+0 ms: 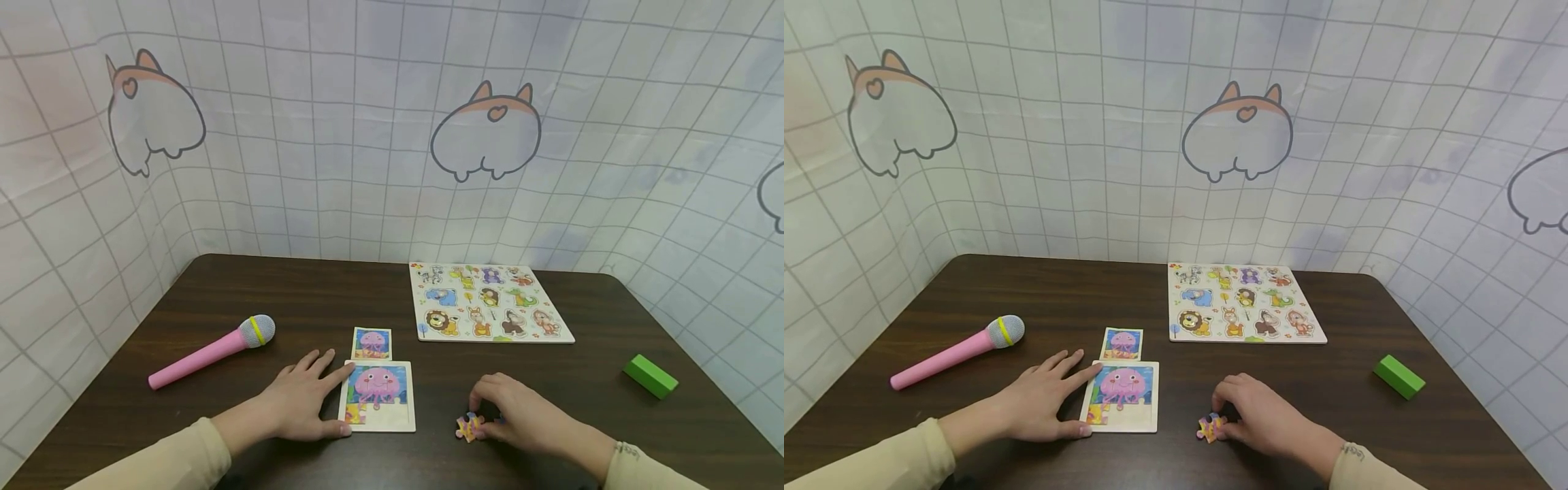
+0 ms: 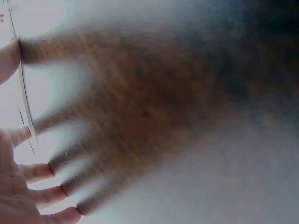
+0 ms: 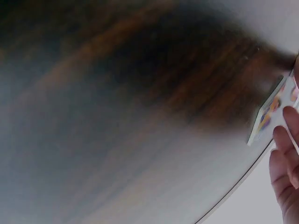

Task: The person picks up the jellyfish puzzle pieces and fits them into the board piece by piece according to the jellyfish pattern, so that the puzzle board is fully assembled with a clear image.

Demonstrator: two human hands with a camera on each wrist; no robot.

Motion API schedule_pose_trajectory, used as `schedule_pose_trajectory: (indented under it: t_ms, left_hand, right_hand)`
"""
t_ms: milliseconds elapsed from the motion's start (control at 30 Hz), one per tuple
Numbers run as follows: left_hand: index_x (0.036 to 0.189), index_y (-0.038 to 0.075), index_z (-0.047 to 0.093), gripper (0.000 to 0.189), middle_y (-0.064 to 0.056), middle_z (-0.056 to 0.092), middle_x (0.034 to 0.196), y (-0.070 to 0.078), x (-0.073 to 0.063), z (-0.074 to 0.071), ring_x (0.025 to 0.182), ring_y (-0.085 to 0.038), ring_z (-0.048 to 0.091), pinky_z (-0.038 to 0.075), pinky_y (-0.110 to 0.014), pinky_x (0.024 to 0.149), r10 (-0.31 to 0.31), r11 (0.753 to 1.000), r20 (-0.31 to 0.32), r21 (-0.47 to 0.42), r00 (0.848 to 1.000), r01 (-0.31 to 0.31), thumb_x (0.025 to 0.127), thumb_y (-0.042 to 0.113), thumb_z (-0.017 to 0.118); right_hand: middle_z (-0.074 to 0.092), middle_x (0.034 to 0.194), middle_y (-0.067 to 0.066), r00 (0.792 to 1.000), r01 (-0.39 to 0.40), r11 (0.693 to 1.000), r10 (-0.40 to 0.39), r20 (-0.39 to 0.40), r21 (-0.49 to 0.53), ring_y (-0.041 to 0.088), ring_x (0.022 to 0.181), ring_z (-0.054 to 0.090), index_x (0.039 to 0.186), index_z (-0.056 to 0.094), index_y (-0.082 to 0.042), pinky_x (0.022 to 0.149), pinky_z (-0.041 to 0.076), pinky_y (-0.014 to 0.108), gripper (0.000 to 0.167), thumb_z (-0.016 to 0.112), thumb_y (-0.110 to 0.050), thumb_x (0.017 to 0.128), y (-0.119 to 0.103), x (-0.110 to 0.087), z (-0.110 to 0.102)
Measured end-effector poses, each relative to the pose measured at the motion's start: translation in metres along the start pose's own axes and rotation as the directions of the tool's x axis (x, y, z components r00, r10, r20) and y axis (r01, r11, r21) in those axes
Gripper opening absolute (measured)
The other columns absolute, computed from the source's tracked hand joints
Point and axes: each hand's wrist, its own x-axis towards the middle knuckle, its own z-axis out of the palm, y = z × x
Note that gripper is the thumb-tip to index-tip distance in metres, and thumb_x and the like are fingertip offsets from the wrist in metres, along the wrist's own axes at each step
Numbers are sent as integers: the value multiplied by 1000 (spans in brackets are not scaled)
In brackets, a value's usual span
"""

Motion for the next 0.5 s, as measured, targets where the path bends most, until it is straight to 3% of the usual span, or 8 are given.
schedule_pose_trajectory:
  t_ms: [267,367,500]
  left_hand:
    - [159,21,38,95,-23,32,164,-1,0,1,150,-50,30,35,-73,107,-1,1000,1,-3,1000,1,83,69,69]
    - [159,21,38,95,-23,32,164,-1,1,1,149,-50,30,35,-73,107,2,1000,0,0,1000,-2,83,69,69]
    - [159,21,38,95,-23,32,164,0,0,1,149,-50,30,36,-73,107,-1,1000,0,2,1000,1,83,69,69]
  right_hand:
    - [60,88,-17,997,-43,984,30,73,175,-3,81,54,92,57,-24,68,48,23,27,83,-20,86,-2,5,-3]
    - [64,87,-12,991,-110,929,74,114,353,-2,77,57,91,59,-19,63,48,21,20,80,-17,89,-3,7,-5]
    - [70,89,0,976,-214,794,146,164,569,3,76,64,96,64,-8,64,52,22,13,75,-15,93,-5,13,-6]
